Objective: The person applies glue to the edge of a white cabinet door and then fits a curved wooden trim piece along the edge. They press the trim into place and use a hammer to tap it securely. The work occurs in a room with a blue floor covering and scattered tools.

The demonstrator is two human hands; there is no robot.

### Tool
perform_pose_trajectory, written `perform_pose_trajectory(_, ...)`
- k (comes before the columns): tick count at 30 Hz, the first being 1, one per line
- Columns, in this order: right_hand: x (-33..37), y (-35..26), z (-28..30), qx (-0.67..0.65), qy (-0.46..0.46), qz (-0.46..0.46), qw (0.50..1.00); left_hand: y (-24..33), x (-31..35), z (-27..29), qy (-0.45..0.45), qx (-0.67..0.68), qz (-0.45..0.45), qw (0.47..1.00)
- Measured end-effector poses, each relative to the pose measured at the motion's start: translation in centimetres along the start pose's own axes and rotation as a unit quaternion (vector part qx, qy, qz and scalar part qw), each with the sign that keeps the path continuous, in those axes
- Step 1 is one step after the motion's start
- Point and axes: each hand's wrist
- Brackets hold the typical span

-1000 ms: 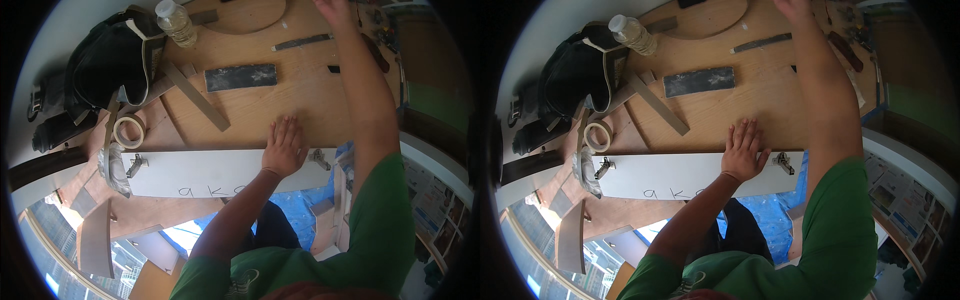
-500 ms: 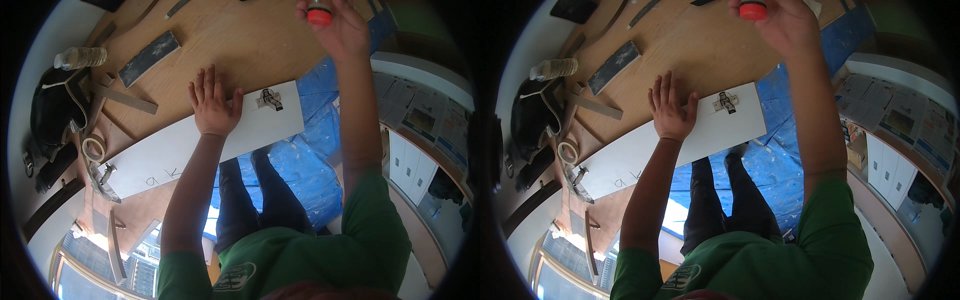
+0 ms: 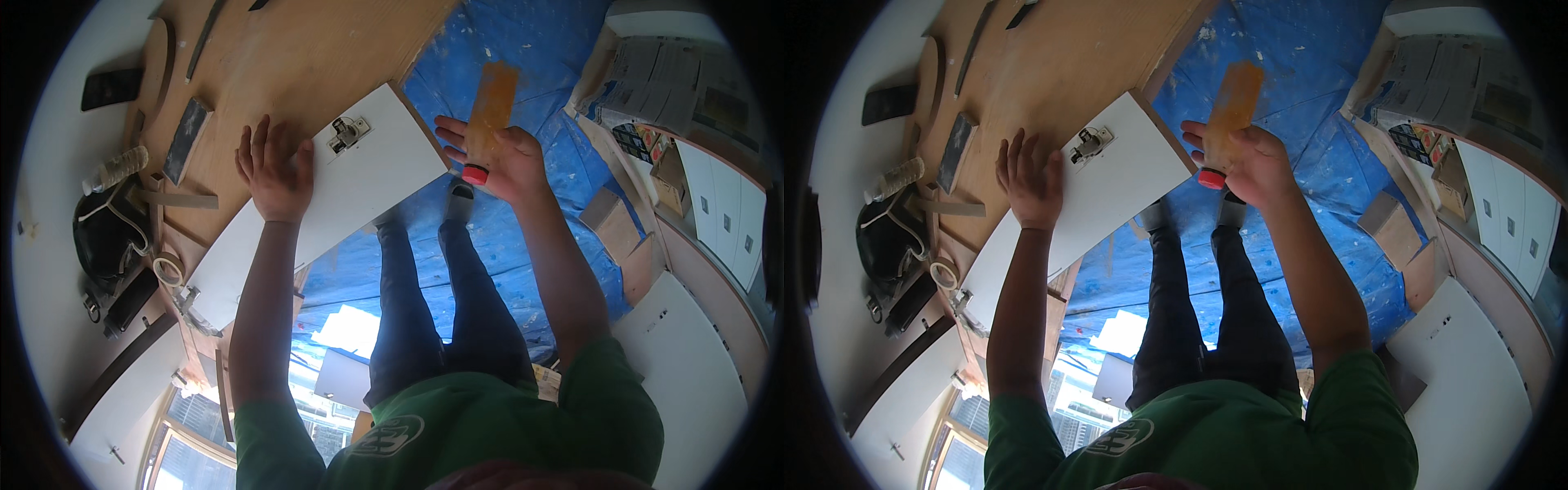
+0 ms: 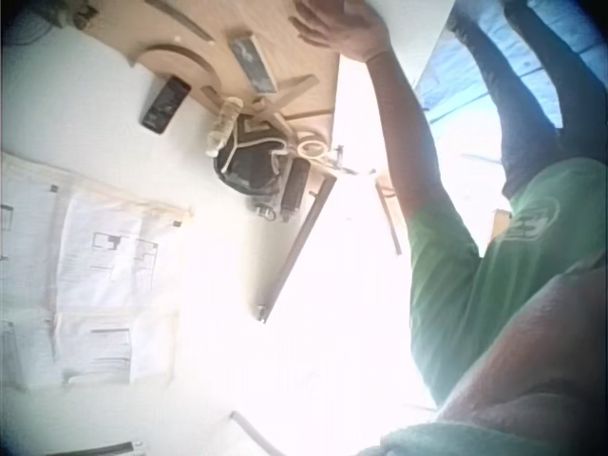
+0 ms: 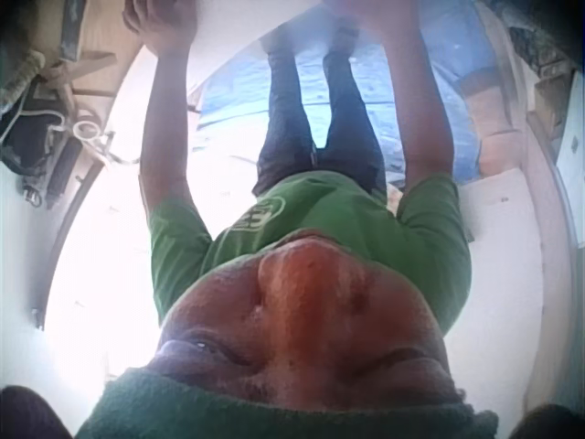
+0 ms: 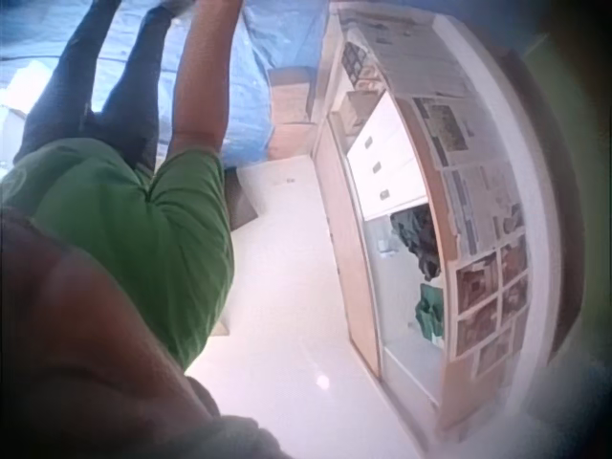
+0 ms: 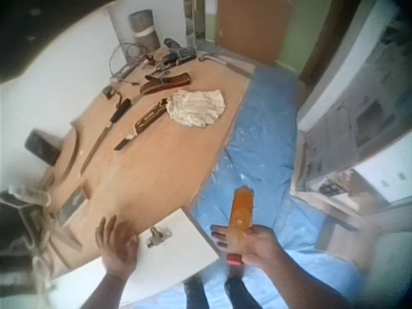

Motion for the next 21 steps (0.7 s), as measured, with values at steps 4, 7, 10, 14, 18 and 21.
perform_pose_trajectory(4,-1.4,1.7,0.5,0.075,0.02,0.016,0.997,-0.3,0.3,-0.1,0.013,0.003,-0.024,1.0)
perform_pose_trajectory(7,-0.4,2.1,-0.1,0.128,0.016,0.031,0.991,-0.8,0.6,-0.1,0.018,0.033,-0.026,0.999)
perform_pose_trajectory(10,0.8,2.7,-0.3,0.093,0.024,0.03,0.995,-0.5,1.4,0.1,0.01,0.045,-0.003,0.999)
perform_pose_trajectory(14,1.9,3.5,0.9,0.107,0.018,0.047,0.993,1.0,1.6,0.8,0.017,0.001,-0.054,0.998)
perform_pose_trajectory(18,2.4,3.5,1.1,0.053,0.017,0.071,0.996,0.9,2.1,0.4,-0.009,-0.003,-0.066,0.998)
perform_pose_trajectory(21,3.2,2.0,2.6,0.037,0.032,0.095,0.994,0.6,2.0,0.0,-0.015,-0.002,-0.065,0.998)
Point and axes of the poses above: each hand's wrist, its own x-axis away from the middle knuckle, its own z-axis out of the back of the hand, y = z × x, and after that the axes turned 2 degrees about x, right-handed
